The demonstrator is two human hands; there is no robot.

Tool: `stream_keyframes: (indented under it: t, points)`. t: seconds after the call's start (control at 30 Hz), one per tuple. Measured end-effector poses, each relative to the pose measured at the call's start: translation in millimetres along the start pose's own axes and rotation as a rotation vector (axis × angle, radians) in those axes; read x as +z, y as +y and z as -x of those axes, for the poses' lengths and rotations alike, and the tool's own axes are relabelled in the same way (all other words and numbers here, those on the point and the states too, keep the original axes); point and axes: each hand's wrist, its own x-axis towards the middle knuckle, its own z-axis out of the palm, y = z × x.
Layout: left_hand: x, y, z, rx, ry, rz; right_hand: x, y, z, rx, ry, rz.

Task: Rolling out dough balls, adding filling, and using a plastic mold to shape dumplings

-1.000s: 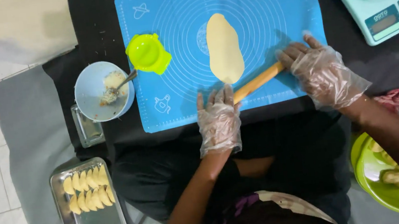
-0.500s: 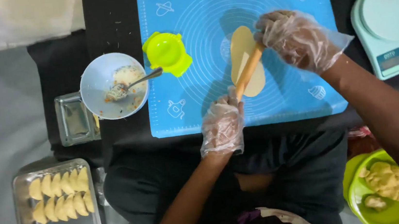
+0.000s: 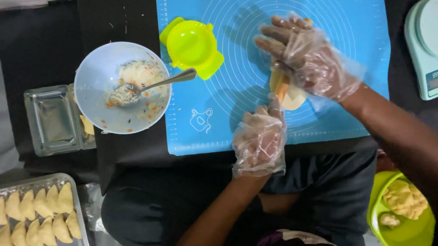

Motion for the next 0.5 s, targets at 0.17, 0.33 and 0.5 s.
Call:
stream_keyframes:
  t: [0.17,0.33,0.5]
  points:
    - [-1.3,-6.5,-1.5,-0.021,0.013,-0.019,40.2,13.4,-9.1,0.047,-0.141,0.0]
    - [-0.4,-11.4,-1.8,-0.036,0.002,-0.01,51.4,8.7,-24.9,0.173,-0.25,-0.058]
    - [0.1,-17.5,-6.0,-0.041,0.009,-0.016,49.9,-0.1,-48.5,0.209,-0.26,-0.024]
